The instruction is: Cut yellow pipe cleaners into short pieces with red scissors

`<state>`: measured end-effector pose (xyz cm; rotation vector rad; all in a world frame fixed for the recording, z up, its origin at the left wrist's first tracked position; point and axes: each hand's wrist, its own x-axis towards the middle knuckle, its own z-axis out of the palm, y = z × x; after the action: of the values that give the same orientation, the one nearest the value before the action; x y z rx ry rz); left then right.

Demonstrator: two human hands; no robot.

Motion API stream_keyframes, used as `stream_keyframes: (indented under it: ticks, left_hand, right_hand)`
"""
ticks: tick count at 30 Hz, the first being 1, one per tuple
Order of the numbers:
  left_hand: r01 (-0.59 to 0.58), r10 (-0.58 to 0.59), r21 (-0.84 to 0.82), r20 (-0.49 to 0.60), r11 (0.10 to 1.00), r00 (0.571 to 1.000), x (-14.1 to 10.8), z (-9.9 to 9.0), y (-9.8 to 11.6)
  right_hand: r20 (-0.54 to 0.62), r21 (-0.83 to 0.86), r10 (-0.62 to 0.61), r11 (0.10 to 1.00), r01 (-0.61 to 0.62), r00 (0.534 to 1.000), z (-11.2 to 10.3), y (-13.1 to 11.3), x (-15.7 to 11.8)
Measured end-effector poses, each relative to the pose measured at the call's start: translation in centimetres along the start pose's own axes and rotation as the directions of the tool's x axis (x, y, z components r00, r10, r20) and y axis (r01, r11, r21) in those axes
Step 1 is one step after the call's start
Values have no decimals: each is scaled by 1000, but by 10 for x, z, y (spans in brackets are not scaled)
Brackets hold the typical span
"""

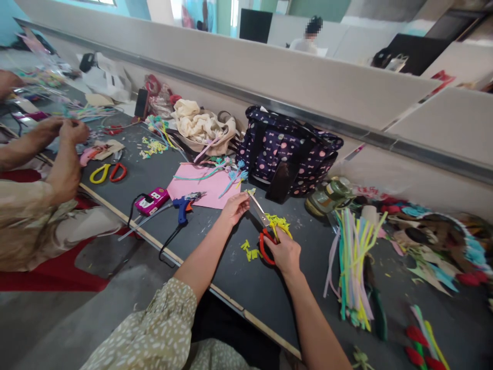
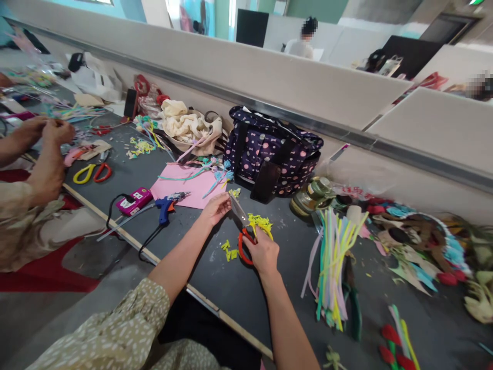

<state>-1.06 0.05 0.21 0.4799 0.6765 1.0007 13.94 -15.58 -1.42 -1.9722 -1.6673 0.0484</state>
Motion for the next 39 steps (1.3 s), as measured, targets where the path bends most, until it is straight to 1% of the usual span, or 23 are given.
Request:
stream_keyframes:
  ticks: [4, 12, 15, 19, 24, 29, 32, 34, 39]
  left_hand:
    - [-3, 3, 16, -1, 1000, 1000, 1, -1, 0]
    - [1, -1, 31, 20, 1000, 1000, 2, -4, 1]
    - [1, -2, 29, 26, 1000, 1000, 3, -5, 1]
    - [7, -8, 49, 5, 999, 1000, 2, -5, 3]
    - [-7, 6, 92, 9, 996, 1000, 2, -4, 5]
    - [-4, 3, 80, 8, 997, 1000, 1, -3, 5]
    - [6, -5, 77, -4, 997, 1000, 1, -3, 4]
    - [16, -16, 73, -3, 997, 1000, 1, -3, 3]
    - [32, -32, 54, -1, 998, 999, 3, -5, 2]
  right_hand:
    - [31, 17, 24, 1000, -25, 999, -2, -3, 0]
    - [52, 44, 43, 998, -45, 998, -4, -3, 2]
    - [73, 75, 67, 995, -72, 995, -5, -4, 2]
    - [91, 88, 97, 991, -105, 991, -4, -3, 2]
    - [59, -21, 89, 996, -88, 994, -6, -4, 3]
    - [79, -90, 69, 994, -62, 994, -11, -11, 4]
    - [95, -117, 62, 992, -51, 994, -10, -11, 4]
    - [116, -106, 57, 993, -45, 992, -9, -8, 3]
    - [150, -15, 39, 999, -37, 988, -7, -4, 2]
